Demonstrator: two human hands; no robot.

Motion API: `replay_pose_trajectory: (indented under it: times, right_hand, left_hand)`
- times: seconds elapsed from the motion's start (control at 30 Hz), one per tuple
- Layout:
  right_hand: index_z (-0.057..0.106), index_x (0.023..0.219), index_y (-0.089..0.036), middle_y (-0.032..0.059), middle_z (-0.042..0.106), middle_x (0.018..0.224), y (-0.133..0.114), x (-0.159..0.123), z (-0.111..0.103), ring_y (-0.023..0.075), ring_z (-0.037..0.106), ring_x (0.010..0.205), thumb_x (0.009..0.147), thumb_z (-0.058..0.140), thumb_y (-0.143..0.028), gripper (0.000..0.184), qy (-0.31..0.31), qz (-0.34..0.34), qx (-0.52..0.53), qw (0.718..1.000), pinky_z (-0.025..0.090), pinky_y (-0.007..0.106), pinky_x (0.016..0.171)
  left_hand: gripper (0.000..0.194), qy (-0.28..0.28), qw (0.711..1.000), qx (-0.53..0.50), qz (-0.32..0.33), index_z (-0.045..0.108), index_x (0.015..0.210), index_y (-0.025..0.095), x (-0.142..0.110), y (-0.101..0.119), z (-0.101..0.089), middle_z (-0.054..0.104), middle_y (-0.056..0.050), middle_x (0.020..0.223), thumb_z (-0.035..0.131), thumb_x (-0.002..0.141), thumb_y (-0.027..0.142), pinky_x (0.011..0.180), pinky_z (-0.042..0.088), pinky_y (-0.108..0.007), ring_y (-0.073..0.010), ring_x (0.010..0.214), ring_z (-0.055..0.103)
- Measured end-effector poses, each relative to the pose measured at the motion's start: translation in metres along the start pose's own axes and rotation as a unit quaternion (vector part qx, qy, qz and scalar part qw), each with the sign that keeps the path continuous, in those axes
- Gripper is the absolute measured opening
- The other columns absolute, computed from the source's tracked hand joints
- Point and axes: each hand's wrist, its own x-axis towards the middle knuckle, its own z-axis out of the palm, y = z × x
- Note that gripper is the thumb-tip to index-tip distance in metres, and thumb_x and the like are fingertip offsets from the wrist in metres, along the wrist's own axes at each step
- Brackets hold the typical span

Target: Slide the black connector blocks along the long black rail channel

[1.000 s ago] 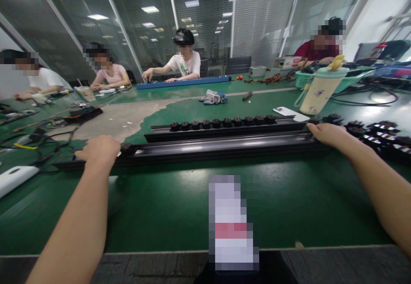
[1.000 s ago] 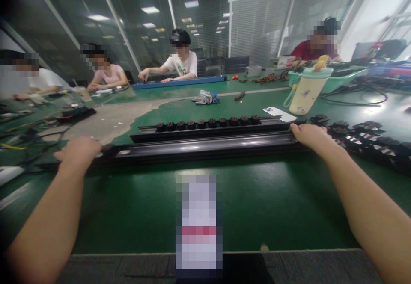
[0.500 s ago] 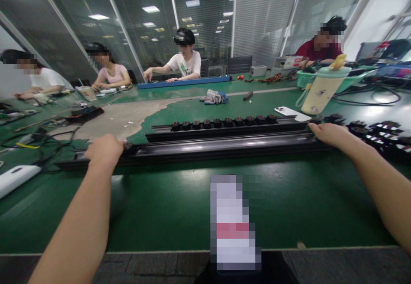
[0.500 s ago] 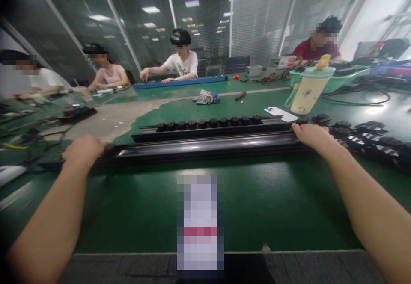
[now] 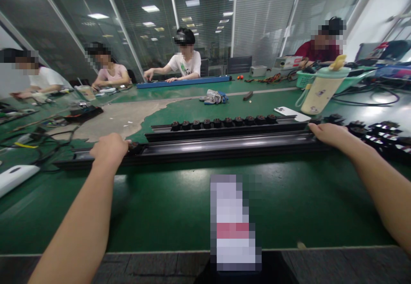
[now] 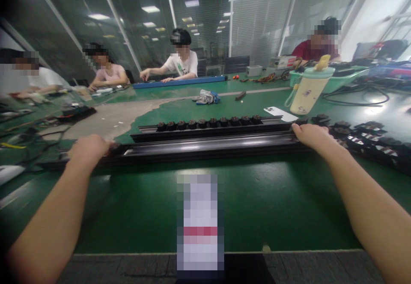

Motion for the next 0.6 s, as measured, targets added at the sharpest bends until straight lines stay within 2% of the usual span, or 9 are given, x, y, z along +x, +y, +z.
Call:
replay_pose_trajectory:
  times: [0.07,0.13,0.27,0.6]
  right_hand:
    - [0.067,0.127,-0.006,0.0245,0.063,0.13,0.0,0.0,0.0,0.0369,0.061,0.123,0.104,0.015,-0.046,0.07,0.001,0.001,0.001,1.0,0.043,0.053,0.106]
    - [0.067,0.127,-0.005,0.0244,0.063,0.13,0.0,0.0,0.001,0.0371,0.06,0.124,0.103,0.015,-0.046,0.071,0.001,0.001,0.001,1.0,0.042,0.054,0.107]
    - [0.068,0.126,-0.006,0.0241,0.064,0.128,0.001,0.001,0.002,0.0371,0.061,0.123,0.103,0.016,-0.047,0.071,0.004,-0.002,0.002,1.0,0.043,0.054,0.106]
    - [0.067,0.128,-0.006,0.0242,0.063,0.13,0.0,0.001,0.001,0.0376,0.059,0.125,0.103,0.015,-0.047,0.071,-0.001,0.003,0.001,1.0,0.043,0.054,0.107]
  left_hand:
    - [0.045,-0.019,0.998,0.004,-0.055,0.072,0.102,0.004,-0.002,0.004,-0.001,0.067,-0.037,0.115,0.061,0.087,0.045,0.079,0.057,-0.059,-0.052,0.115,0.064]
    - [0.043,-0.033,0.996,0.004,-0.079,0.073,0.103,0.007,-0.006,0.008,-0.002,0.067,-0.033,0.121,0.059,0.089,0.046,0.088,0.056,-0.055,-0.0475,0.121,0.062]
    - [0.041,-0.043,0.996,0.002,-0.078,0.073,0.106,0.009,-0.011,0.013,-0.004,0.067,-0.029,0.125,0.052,0.094,0.043,0.094,0.054,-0.051,-0.0434,0.126,0.061]
    - [0.045,-0.044,0.997,0.01,-0.068,0.073,0.106,0.01,-0.01,0.011,0.0,0.068,-0.028,0.125,0.048,0.096,0.047,0.093,0.054,-0.051,-0.0424,0.124,0.061]
